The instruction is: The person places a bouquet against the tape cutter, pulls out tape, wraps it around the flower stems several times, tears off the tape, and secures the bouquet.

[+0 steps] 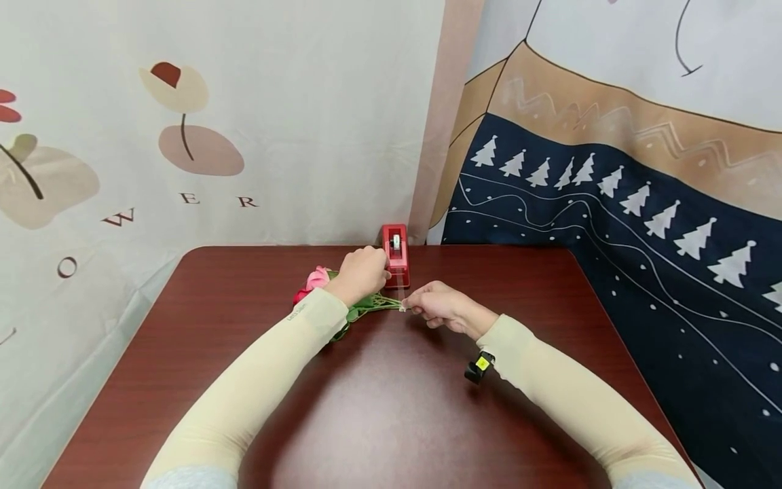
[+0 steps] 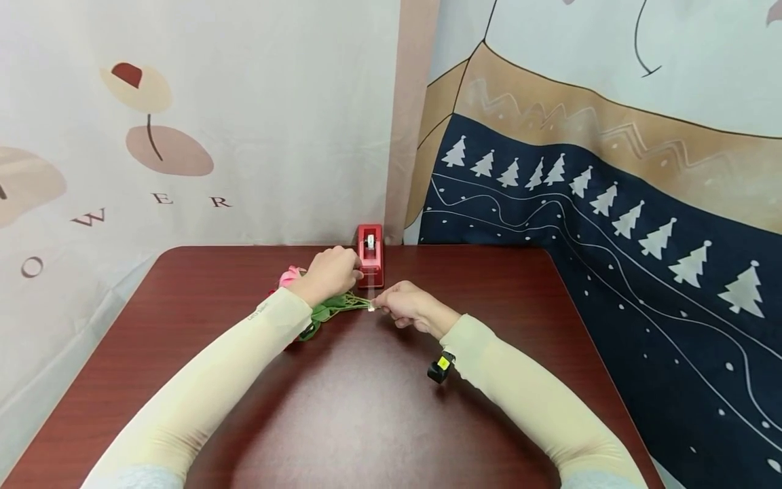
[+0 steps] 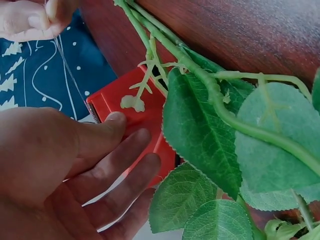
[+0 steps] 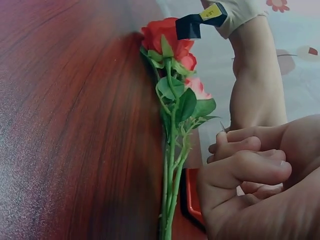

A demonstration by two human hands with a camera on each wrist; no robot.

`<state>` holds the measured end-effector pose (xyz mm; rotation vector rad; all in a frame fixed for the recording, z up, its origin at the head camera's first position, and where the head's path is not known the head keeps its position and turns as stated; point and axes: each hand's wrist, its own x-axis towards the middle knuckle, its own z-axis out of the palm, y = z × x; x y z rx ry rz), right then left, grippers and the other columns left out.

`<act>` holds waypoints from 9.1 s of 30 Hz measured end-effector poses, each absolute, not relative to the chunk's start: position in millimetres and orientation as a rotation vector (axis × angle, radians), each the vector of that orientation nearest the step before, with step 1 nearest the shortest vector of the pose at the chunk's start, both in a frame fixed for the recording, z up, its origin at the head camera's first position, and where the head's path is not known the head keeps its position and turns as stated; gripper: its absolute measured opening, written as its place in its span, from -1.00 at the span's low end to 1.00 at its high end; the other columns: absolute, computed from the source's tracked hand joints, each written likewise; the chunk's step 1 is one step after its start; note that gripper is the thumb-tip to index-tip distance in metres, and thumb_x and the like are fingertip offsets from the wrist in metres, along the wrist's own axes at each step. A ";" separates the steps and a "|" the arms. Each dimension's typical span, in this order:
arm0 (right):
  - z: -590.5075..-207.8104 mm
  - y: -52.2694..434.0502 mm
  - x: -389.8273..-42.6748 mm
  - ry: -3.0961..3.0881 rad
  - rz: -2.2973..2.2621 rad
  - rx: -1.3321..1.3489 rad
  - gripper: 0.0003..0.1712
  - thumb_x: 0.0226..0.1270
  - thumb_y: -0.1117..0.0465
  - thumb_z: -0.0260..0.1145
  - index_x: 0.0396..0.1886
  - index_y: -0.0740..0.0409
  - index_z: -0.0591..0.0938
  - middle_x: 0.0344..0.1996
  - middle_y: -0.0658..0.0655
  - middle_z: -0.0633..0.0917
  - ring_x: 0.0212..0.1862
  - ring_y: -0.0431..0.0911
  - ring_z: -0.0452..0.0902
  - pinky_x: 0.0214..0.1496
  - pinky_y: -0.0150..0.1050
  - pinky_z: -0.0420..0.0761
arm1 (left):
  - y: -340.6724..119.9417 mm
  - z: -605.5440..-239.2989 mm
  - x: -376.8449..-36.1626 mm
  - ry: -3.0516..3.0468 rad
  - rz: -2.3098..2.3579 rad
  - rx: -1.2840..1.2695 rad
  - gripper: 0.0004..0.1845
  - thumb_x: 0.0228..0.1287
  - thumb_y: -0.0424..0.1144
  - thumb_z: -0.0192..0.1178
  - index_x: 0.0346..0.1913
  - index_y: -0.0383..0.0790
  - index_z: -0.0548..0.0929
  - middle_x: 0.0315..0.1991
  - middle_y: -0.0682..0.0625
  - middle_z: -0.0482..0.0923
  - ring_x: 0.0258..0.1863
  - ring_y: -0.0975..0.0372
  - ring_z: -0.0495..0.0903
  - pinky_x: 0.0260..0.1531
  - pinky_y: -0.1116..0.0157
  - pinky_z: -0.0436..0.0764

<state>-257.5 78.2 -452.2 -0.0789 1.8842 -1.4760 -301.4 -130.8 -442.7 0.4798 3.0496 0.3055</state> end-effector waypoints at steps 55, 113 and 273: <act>-487.7 59.4 -250.5 2.476 -1.116 -0.161 -0.78 0.54 0.15 0.42 -0.31 0.08 0.90 -0.39 0.00 0.73 -0.37 -0.14 0.49 -0.37 -0.33 0.42 | -140.1 -485.1 -268.7 3.008 -0.405 1.454 -0.84 0.46 -0.22 0.42 -0.32 -0.11 0.89 -0.20 -0.03 0.85 -0.12 0.08 0.72 0.00 0.14 0.66; -500.9 49.8 -233.2 2.891 -0.990 -0.370 -0.49 0.44 0.14 0.46 -0.79 -0.04 0.64 -0.84 -0.19 0.37 -0.60 -0.22 0.29 -0.47 -0.29 0.29 | -143.5 -469.3 -268.0 2.857 0.003 1.407 -0.81 0.44 -0.27 0.41 -0.40 -0.10 0.83 -0.39 0.00 0.76 -0.34 0.13 0.78 -0.11 0.11 0.77; -460.4 109.8 -326.4 2.340 -0.823 -0.915 -0.70 0.65 -0.01 0.37 0.10 -0.02 0.90 -0.16 -0.02 0.90 -0.16 -0.16 0.65 -0.03 -0.25 0.71 | -148.5 -464.5 -268.7 3.058 -0.281 1.584 -0.89 0.49 -0.21 0.42 -0.26 -0.08 0.86 -0.31 0.08 0.80 -0.14 0.14 0.69 -0.10 0.16 0.46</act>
